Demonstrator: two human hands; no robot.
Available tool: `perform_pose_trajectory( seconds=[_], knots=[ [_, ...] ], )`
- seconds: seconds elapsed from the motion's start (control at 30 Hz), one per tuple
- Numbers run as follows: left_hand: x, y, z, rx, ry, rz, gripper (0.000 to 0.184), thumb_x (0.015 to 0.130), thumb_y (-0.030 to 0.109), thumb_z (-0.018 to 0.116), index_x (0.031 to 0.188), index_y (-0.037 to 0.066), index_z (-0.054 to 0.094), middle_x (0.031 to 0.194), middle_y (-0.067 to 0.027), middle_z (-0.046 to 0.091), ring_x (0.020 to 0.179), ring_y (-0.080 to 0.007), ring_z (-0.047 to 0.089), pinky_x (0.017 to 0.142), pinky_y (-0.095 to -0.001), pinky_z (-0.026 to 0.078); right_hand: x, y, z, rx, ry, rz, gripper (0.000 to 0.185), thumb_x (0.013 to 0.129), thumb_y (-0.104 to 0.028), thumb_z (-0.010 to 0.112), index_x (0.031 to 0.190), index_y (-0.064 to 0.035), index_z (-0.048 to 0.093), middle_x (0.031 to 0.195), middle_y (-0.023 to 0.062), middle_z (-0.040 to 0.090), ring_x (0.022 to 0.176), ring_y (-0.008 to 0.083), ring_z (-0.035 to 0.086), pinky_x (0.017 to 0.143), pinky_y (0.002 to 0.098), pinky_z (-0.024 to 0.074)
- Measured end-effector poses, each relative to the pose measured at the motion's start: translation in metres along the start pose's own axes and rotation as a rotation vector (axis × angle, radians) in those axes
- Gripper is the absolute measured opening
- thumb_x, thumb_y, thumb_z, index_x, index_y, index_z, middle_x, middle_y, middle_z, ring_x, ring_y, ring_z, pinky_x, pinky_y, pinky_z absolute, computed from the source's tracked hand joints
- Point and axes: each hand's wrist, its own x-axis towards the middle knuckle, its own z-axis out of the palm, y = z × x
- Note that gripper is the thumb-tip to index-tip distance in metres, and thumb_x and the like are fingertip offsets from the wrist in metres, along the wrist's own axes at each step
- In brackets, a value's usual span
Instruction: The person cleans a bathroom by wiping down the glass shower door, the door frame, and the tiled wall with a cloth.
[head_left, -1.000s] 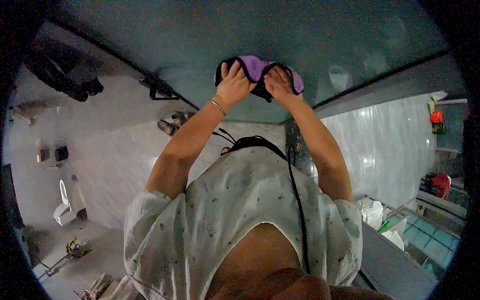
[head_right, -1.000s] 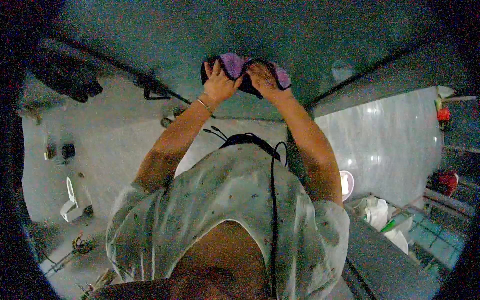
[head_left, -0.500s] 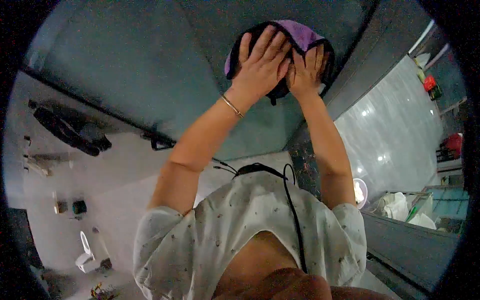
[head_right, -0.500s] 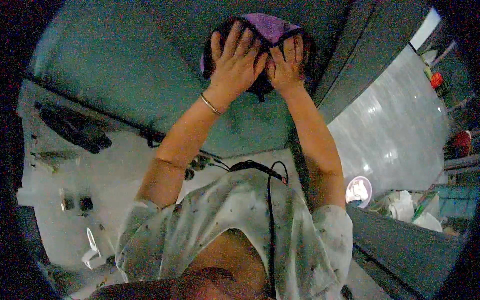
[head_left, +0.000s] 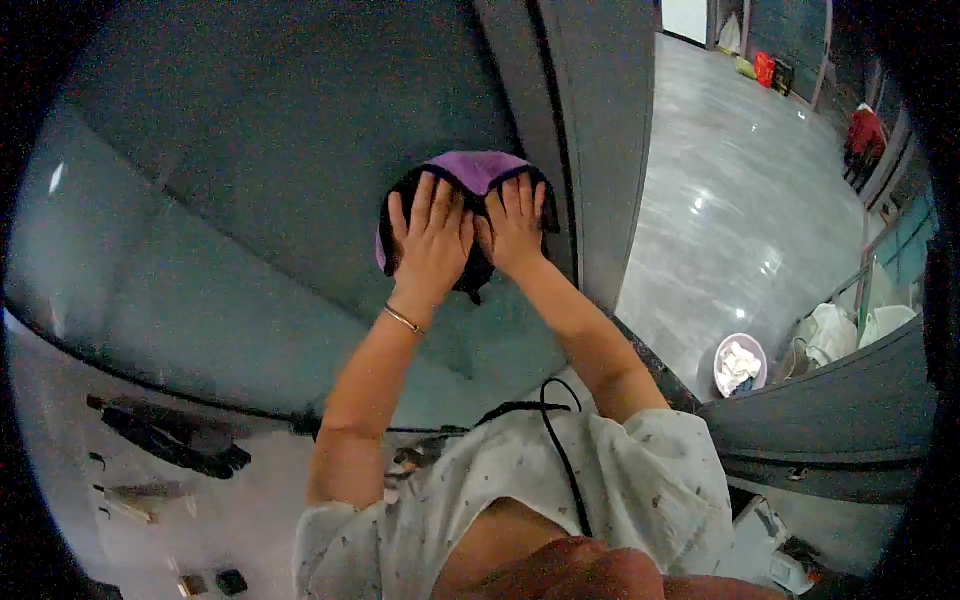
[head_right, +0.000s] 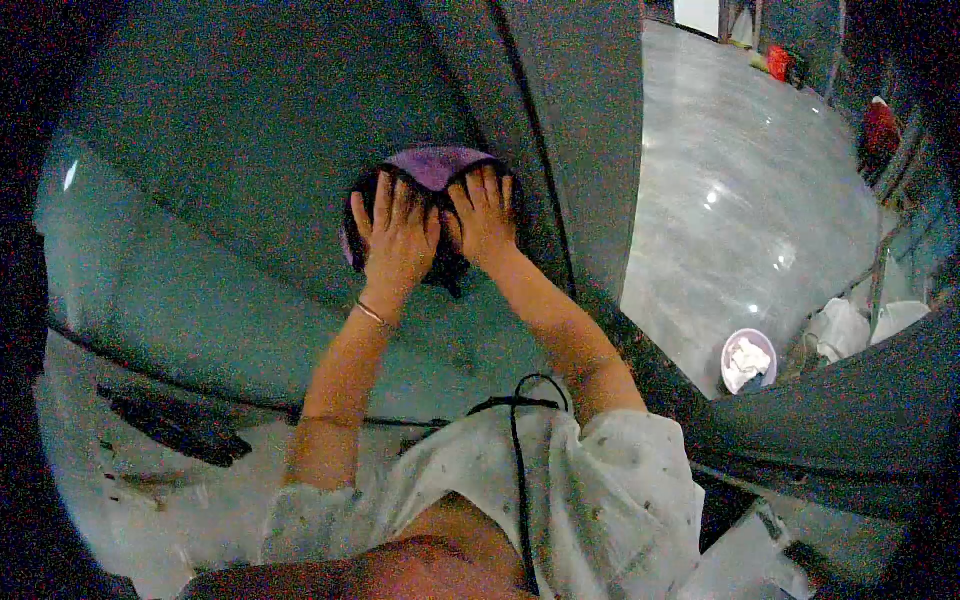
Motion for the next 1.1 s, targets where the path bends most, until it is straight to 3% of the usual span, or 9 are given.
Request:
perform_pose_trajectory(
  seconds=[0.1, 0.23, 0.47, 0.63, 0.7, 0.87, 1.0, 1.07, 1.1],
  knots=[
    [0.02, 0.022, 0.006, -0.065, 0.023, 0.044, 0.033, 0.086, 0.03, 0.052, 0.102, 0.005, 0.065, 0.124, -0.0114, 0.055, 0.13, -0.0312, 0.036, 0.107, -0.0586, 0.014, 0.001, 0.02, -0.009, -0.107, 0.045, 0.126, 0.046, 0.085, -0.032, 0.051, 0.12, -0.0017, 0.05, 0.134, 0.025, 0.037, 0.129, 0.046, 0.026, 0.106, 0.0621, 0.0135],
    [0.058, 0.031, 0.007, -0.124, -0.015, 0.119, 0.037, 0.088, 0.03, 0.051, 0.111, 0.003, 0.06, 0.131, -0.0146, 0.048, 0.132, -0.0308, 0.033, 0.108, -0.0572, 0.014, 0.021, 0.037, -0.014, -0.006, 0.261, -0.008, 0.039, 0.084, -0.023, 0.052, 0.116, -0.0005, 0.051, 0.129, 0.024, 0.041, 0.127, 0.0455, 0.031, 0.104, 0.0615, 0.0214],
    [0.12, 0.022, -0.007, -0.052, 0.104, 0.08, 0.04, 0.089, 0.028, 0.047, 0.116, 0.0, 0.055, 0.133, -0.0169, 0.045, 0.134, -0.0324, 0.03, 0.109, -0.0562, 0.014, 0.098, 0.046, -0.042, 0.059, 0.282, -0.13, 0.037, 0.086, -0.018, 0.049, 0.116, 0.003, 0.053, 0.132, 0.0238, 0.041, 0.125, 0.0448, 0.036, 0.106, 0.0522, 0.0283],
    [0.176, -0.01, -0.034, 0.033, 0.206, 0.046, 0.042, 0.091, 0.027, 0.041, 0.119, -0.002, 0.054, 0.135, -0.0187, 0.044, 0.133, -0.0337, 0.031, 0.11, -0.0553, 0.014, 0.181, 0.023, -0.067, 0.064, 0.302, -0.2, 0.041, 0.087, -0.015, 0.045, 0.12, 0.01, 0.048, 0.133, 0.0252, 0.04, 0.126, 0.045, 0.034, 0.109, 0.0471, 0.0263],
    [0.198, -0.026, -0.045, 0.157, 0.251, 0.003, 0.043, 0.092, 0.028, 0.041, 0.125, 0.003, 0.051, 0.136, -0.015, 0.044, 0.133, -0.0307, 0.031, 0.109, -0.0525, 0.015, 0.214, 0.014, -0.075, 0.148, 0.343, -0.234, 0.044, 0.085, -0.013, 0.044, 0.121, 0.0112, 0.046, 0.133, 0.0253, 0.04, 0.127, 0.0437, 0.032, 0.109, 0.0473, 0.0259],
    [0.256, -0.073, -0.067, 0.278, 0.364, 0.006, 0.047, 0.093, 0.033, 0.036, 0.129, 0.005, 0.048, 0.139, -0.0139, 0.04, 0.134, -0.03, 0.031, 0.109, -0.0521, 0.017, 0.287, -0.002, -0.091, -0.006, 0.364, -0.352, 0.053, 0.082, -0.017, 0.044, 0.128, 0.0088, 0.042, 0.139, 0.0215, 0.037, 0.134, 0.0383, 0.024, 0.114, 0.0457, 0.014],
    [0.29, -0.076, -0.11, 0.386, 0.406, 0.029, 0.048, 0.094, 0.03, 0.033, 0.133, 0.002, 0.043, 0.141, -0.0151, 0.038, 0.134, -0.0302, 0.03, 0.111, -0.0486, 0.016, 0.328, -0.014, -0.109, -0.058, 0.496, -0.349, 0.053, 0.083, -0.019, 0.043, 0.128, 0.0078, 0.043, 0.14, 0.0199, 0.036, 0.135, 0.0364, 0.022, 0.114, 0.0456, 0.0138],
    [0.303, -0.077, -0.125, 0.403, 0.366, 0.014, 0.049, 0.095, 0.026, 0.032, 0.134, -0.001, 0.04, 0.141, -0.0175, 0.037, 0.134, -0.0306, 0.029, 0.112, -0.0459, 0.015, 0.349, -0.018, -0.109, 0.186, 0.491, -0.317, 0.054, 0.093, -0.02, 0.035, 0.14, 0.0026, 0.025, 0.147, 0.0211, 0.021, 0.137, 0.0367, 0.018, 0.113, 0.0431, 0.0135],
    [0.31, -0.082, -0.127, 0.393, 0.363, -0.015, 0.049, 0.096, 0.028, 0.029, 0.136, 0.001, 0.038, 0.143, -0.0153, 0.035, 0.136, -0.0283, 0.027, 0.113, -0.0446, 0.012, 0.357, -0.021, -0.113, 0.176, 0.487, -0.312, 0.054, 0.093, -0.02, 0.035, 0.14, 0.0026, 0.025, 0.147, 0.0211, 0.021, 0.137, 0.0367, 0.018, 0.113, 0.0431, 0.0135]
  ],
)
